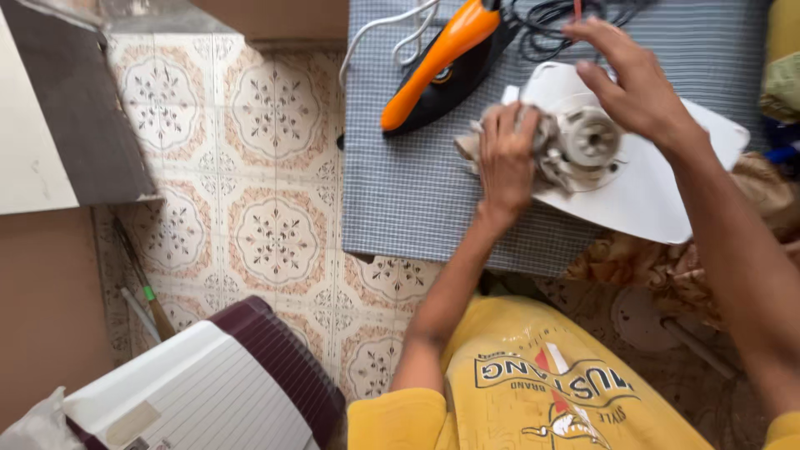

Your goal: The person wipes the exterior surfaces of a white blender base and an orange and black clothes iron with a cloth, then cleans the metal grill and central base of a standing floor fan.

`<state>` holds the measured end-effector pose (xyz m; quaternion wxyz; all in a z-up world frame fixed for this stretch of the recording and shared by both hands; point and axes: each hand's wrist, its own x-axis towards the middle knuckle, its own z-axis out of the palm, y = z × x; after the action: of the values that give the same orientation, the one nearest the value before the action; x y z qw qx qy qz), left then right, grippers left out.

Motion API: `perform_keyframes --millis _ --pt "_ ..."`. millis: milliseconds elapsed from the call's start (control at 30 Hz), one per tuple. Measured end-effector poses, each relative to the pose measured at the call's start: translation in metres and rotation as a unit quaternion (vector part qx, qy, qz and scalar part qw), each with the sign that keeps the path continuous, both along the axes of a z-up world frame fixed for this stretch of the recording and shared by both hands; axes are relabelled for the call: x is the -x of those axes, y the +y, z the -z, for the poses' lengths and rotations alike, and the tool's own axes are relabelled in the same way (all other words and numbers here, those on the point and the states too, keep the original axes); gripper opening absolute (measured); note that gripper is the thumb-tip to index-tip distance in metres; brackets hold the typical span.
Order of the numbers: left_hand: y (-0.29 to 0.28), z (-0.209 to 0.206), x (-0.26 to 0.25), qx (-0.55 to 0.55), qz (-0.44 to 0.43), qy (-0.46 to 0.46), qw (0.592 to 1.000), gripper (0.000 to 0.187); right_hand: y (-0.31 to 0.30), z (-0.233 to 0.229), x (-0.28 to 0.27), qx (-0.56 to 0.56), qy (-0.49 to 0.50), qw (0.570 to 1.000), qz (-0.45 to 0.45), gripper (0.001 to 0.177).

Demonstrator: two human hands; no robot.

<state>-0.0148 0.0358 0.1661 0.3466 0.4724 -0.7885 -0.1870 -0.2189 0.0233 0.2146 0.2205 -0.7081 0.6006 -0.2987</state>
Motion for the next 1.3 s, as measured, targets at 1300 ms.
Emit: perform_keyframes --millis 1300 --pt "0.109 0.008 0.148 0.111 0.172 -0.121 0.971 0.055 0.27 0.059 -0.03 0.179 -0.434 0.79 0.393 0.053"
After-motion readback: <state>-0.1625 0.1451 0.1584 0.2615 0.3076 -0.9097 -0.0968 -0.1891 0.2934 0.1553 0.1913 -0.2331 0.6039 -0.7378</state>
